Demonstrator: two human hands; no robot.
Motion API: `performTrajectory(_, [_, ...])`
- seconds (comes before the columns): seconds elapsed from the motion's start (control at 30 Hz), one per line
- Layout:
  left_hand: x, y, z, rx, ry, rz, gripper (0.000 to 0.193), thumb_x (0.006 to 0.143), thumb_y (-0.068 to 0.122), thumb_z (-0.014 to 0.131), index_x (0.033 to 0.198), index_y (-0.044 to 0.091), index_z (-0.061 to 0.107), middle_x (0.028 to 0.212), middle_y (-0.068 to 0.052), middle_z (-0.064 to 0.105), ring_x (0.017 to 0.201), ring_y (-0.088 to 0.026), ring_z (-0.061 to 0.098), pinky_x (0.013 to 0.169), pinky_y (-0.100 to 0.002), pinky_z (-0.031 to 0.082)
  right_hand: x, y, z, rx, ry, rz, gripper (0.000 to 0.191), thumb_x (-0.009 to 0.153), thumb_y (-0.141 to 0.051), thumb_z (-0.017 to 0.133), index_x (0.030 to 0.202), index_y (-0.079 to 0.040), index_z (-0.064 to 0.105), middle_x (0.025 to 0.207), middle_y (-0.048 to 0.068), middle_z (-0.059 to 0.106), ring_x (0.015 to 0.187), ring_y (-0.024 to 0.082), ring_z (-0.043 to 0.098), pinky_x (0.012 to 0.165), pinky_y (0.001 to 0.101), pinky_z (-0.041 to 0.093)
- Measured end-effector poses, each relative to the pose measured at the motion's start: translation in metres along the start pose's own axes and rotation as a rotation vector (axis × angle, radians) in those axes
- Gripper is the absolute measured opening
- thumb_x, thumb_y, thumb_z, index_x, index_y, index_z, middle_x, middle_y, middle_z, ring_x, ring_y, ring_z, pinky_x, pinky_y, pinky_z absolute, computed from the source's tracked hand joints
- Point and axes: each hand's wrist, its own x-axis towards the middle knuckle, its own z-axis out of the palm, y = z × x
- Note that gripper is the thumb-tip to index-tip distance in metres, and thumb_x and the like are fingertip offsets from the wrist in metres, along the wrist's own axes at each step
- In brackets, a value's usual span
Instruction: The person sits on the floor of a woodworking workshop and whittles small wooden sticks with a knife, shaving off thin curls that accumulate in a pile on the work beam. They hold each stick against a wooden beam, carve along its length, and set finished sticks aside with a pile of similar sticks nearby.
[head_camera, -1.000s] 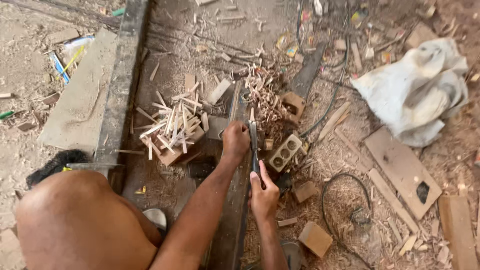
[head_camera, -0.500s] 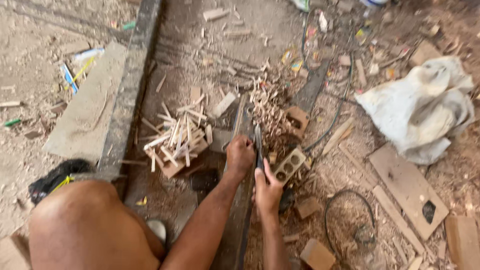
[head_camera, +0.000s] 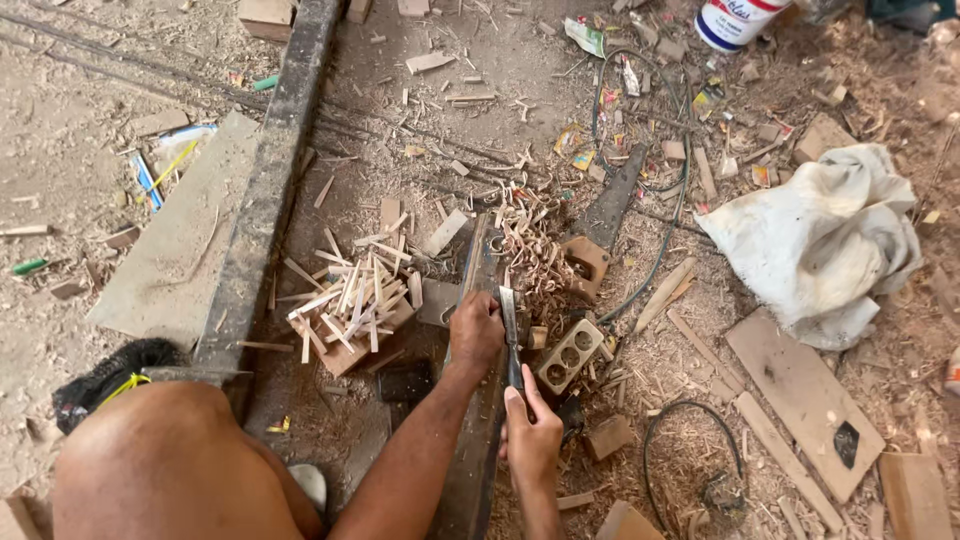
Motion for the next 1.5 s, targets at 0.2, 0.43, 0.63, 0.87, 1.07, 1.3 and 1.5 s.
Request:
performTrajectory(0.2, [-0.003, 0.004, -0.005, -0.008, 0.059, 0.078, 0.007, 0.081, 0.004, 0.075, 0.084, 0.001, 0.069, 0.09, -0.018, 0.066, 0.078, -0.042, 0.066, 0.068, -0.049, 0.054, 0.01, -0.004, -0.008, 0.368, -0.052, 0.103, 0.053, 0.096, -0.019, 0.064, 0.148, -0.012, 0.059, 0.056, -0.001, 0.054, 0.037, 0.008, 0.042, 0.031, 0.0246, 0.031])
performTrajectory(0.43, [-0.013, 0.007, -0.005, -0.01, 0.049, 0.211, 0.015, 0.088, -0.002, 0.065, 0.101, 0.001, 0.071, 0.102, -0.02, 0.066, 0.081, -0.04, 0.067, 0.069, -0.048, 0.056, -0.011, 0.007, -0.033, 0.316, 0.012, 0.085, 0.051, 0.096, -0.018, 0.061, 0.147, -0.016, 0.058, 0.058, 0.003, 0.058, 0.038, 0.009, 0.043, 0.031, 0.0251, 0.035])
performTrajectory(0.63, [-0.01, 0.006, -0.005, 0.155, 0.018, 0.186, 0.01, 0.092, 0.006, 0.067, 0.098, 0.003, 0.075, 0.099, -0.018, 0.069, 0.082, -0.035, 0.068, 0.07, -0.046, 0.058, 0.0, -0.003, -0.014, -0.032, 0.001, -0.043, 0.052, 0.097, -0.019, 0.062, 0.149, -0.016, 0.055, 0.061, 0.005, 0.059, 0.04, 0.009, 0.046, 0.033, 0.0251, 0.04])
performTrajectory(0.87, [-0.006, 0.007, -0.003, 0.055, -0.055, 0.057, 0.006, 0.091, 0.003, 0.067, 0.096, 0.0, 0.068, 0.101, -0.019, 0.066, 0.087, -0.036, 0.068, 0.075, -0.045, 0.058, -0.024, 0.021, -0.018, -0.145, 0.035, -0.036, 0.05, 0.097, -0.021, 0.059, 0.146, -0.017, 0.054, 0.065, 0.005, 0.067, 0.039, 0.009, 0.05, 0.032, 0.0265, 0.044])
performTrajectory(1.07, [-0.006, 0.006, -0.005, 0.011, 0.038, 0.081, 0.007, 0.086, 0.002, 0.07, 0.092, -0.001, 0.068, 0.098, -0.021, 0.067, 0.088, -0.044, 0.065, 0.076, -0.052, 0.054, -0.019, 0.029, -0.011, -0.124, 0.017, -0.105, 0.051, 0.096, -0.021, 0.059, 0.146, -0.016, 0.055, 0.068, 0.003, 0.071, 0.04, 0.008, 0.049, 0.033, 0.0246, 0.041])
performTrajectory(1.3, [-0.005, 0.008, -0.006, -0.033, 0.048, 0.084, 0.006, 0.088, 0.006, 0.07, 0.09, 0.003, 0.066, 0.097, -0.021, 0.066, 0.088, -0.044, 0.065, 0.076, -0.051, 0.055, -0.016, 0.017, -0.014, 0.01, -0.034, -0.073, 0.054, 0.099, -0.026, 0.062, 0.151, -0.015, 0.055, 0.059, -0.001, 0.052, 0.046, 0.007, 0.041, 0.04, 0.0269, 0.036])
performTrajectory(1.5, [-0.005, 0.013, -0.01, -0.008, 0.089, 0.15, 0.007, 0.085, 0.004, 0.069, 0.088, 0.001, 0.064, 0.096, -0.023, 0.063, 0.087, -0.047, 0.063, 0.073, -0.055, 0.052, -0.008, 0.015, -0.006, -0.051, 0.028, -0.315, 0.051, 0.099, -0.023, 0.062, 0.148, -0.009, 0.058, 0.065, -0.005, 0.063, 0.049, 0.005, 0.046, 0.042, 0.0262, 0.036])
